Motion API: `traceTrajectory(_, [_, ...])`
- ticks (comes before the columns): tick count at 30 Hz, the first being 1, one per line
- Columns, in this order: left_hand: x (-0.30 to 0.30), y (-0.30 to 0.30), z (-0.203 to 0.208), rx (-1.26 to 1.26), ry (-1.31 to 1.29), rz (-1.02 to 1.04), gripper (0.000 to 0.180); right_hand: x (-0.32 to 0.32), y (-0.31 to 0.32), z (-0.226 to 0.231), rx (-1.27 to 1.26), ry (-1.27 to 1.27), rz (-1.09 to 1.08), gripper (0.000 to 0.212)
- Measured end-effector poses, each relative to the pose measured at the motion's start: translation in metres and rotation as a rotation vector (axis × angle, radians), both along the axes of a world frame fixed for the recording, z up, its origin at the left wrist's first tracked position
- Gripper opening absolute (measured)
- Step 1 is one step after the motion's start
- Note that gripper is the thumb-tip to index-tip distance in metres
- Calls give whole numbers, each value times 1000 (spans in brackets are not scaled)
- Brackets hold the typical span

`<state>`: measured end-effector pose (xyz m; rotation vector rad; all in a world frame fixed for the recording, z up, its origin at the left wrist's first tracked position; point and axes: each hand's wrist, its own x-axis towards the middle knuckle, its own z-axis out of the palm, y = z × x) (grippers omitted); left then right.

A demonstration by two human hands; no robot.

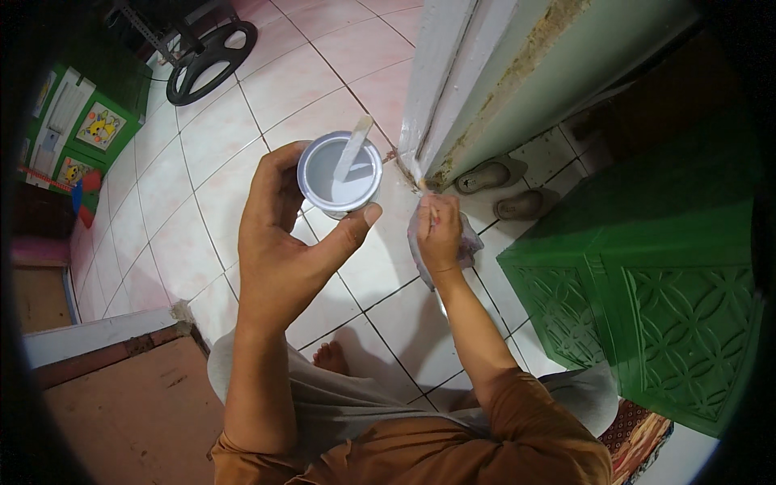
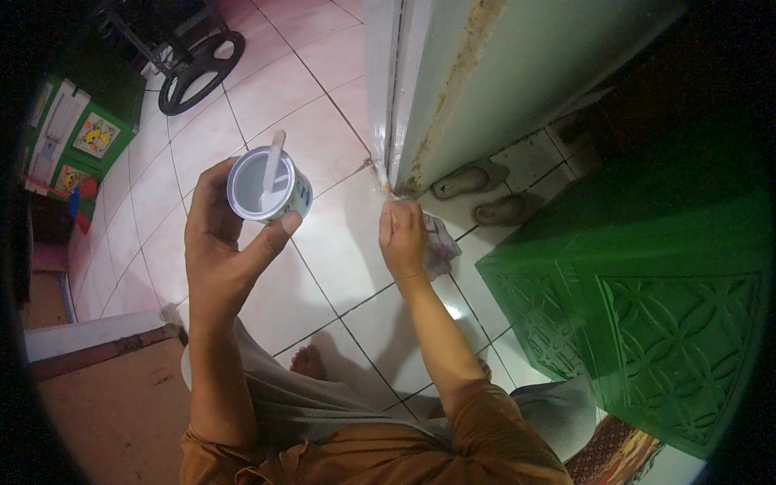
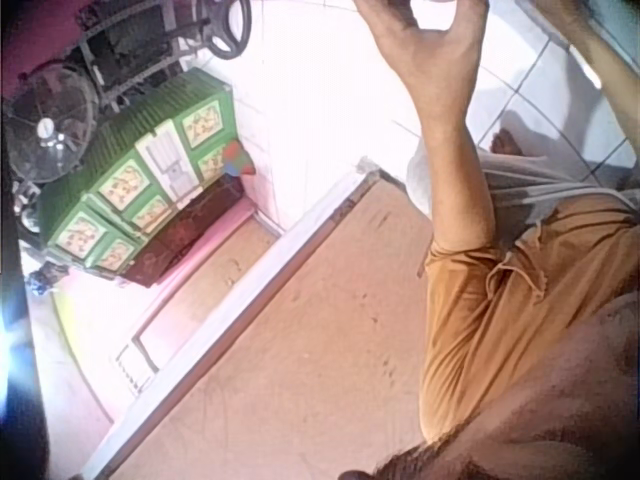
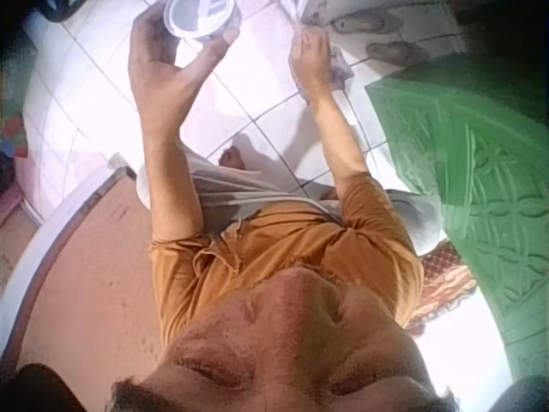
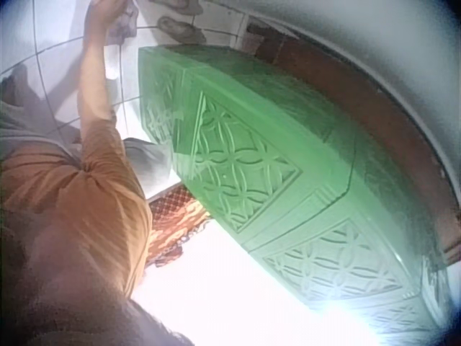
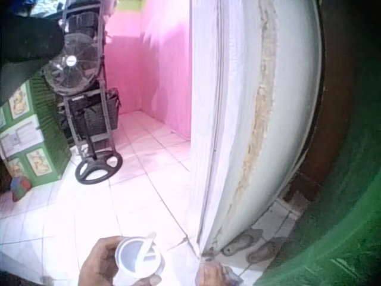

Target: The person paints a door frame using a paintbrush while holding a container of paint.

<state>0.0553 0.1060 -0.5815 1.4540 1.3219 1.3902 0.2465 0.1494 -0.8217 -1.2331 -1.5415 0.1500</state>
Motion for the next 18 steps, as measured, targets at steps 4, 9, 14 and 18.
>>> traceTrajectory(4, [3, 0, 4, 1, -2, -17, 64, -8, 7, -25, -162, -88, -11, 13])
traceTrajectory(9, [0, 0, 2, 13, 40, -16, 63, -11, 26, -14, -16, -26, -19, 12])
traceTrajectory(14, [-1, 1, 0, 1, 16, 1, 62, -8, 5, -26, -45, 53, -16, 10])
traceTrajectory(18, [3, 2, 1, 4, 4, -18, 61, -11, 12, -42, -190, -81, -51, 10])
